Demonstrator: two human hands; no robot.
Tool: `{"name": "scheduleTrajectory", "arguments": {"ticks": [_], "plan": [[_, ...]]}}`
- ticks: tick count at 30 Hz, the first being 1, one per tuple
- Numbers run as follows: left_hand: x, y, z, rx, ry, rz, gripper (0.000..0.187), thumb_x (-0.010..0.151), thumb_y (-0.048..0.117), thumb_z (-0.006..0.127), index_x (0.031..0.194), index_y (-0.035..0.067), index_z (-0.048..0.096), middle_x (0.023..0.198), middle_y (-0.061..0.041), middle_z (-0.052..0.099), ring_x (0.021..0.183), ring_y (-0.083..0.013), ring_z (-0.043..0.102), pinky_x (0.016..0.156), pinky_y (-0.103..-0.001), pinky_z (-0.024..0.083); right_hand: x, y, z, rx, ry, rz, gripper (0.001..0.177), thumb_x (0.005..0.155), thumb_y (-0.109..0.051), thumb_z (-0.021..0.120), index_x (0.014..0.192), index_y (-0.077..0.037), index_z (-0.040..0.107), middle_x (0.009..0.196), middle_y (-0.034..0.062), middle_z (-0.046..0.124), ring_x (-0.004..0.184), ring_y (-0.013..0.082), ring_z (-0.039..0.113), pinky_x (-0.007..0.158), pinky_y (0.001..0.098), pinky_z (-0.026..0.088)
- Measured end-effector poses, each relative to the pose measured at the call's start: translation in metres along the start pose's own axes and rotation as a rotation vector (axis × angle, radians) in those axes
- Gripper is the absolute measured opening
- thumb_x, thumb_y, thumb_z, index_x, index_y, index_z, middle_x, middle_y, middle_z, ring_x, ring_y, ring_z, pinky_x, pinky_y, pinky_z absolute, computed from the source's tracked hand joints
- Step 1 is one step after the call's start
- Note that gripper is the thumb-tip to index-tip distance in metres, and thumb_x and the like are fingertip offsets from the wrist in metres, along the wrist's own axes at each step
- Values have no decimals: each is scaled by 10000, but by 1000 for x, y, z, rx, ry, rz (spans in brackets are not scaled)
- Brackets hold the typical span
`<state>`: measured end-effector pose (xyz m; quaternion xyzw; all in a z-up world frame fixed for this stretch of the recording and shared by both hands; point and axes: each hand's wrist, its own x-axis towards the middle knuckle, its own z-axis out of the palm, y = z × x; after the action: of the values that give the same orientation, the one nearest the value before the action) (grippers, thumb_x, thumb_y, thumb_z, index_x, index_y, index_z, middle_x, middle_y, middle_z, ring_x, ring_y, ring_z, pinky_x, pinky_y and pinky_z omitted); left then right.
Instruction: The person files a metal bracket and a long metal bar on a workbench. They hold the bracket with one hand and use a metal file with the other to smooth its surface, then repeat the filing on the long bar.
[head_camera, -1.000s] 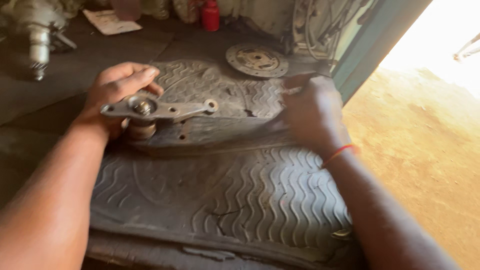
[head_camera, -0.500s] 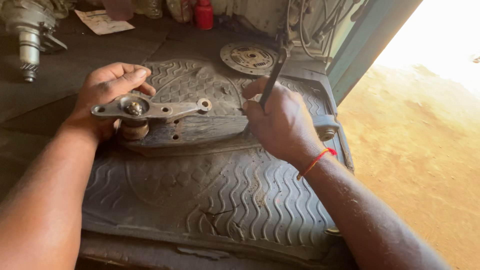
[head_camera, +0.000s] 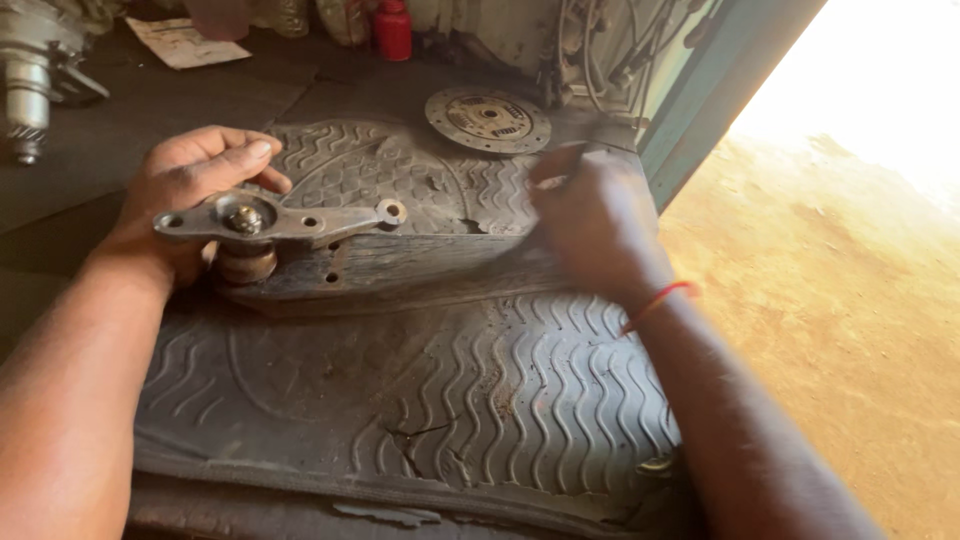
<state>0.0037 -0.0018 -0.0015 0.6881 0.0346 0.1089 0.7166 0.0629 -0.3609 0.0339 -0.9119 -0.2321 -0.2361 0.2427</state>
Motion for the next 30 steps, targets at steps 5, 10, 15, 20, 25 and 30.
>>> {"name": "scheduleTrajectory", "arguments": {"ticks": [5,10,15,20,25,30], "plan": [[-1,4,3,35,49,-77,333,928,323,674,1135,62,658,1011,-87,700,618,-191,640,387,-381,513,4,38,-16,-104,55,98,245,820,-264,682,945,-62,739,916,85,745,811,238,746,702,392,594],[-2,7,9,78,52,-35,355,950,326,678,1167,46,659,1011,-110,694,658,-180,642,417,-388,530,-5,18,9,305,-211,408,158,930,-177,680,1056,-95,728,811,108,758,730,238,785,711,379,601],[0,0,-1,30,29,-26,349,945,320,681,1163,49,658,1022,-98,702,706,-164,670,454,-370,563,8,49,-5,90,136,155,173,866,-151,655,996,-72,736,862,123,740,768,281,729,678,424,574],[8,-3,-1,68,-9,42,352,990,315,697,1202,33,676,1033,-129,720,775,-144,674,574,-284,552,8,33,4,41,169,-109,287,752,-244,759,953,-41,727,868,161,754,752,282,747,706,380,589],[4,-4,0,18,33,-37,324,938,312,681,1133,54,663,979,-88,707,630,-166,636,431,-346,514,16,3,9,-13,141,-41,190,862,-145,717,1006,-64,809,943,199,764,881,352,732,793,439,561],[10,-3,-3,3,8,6,318,962,309,697,1131,41,672,991,-111,718,657,-140,645,482,-300,505,13,0,11,160,39,257,228,882,-163,647,1055,-59,753,940,197,758,897,360,760,828,434,580]]}}
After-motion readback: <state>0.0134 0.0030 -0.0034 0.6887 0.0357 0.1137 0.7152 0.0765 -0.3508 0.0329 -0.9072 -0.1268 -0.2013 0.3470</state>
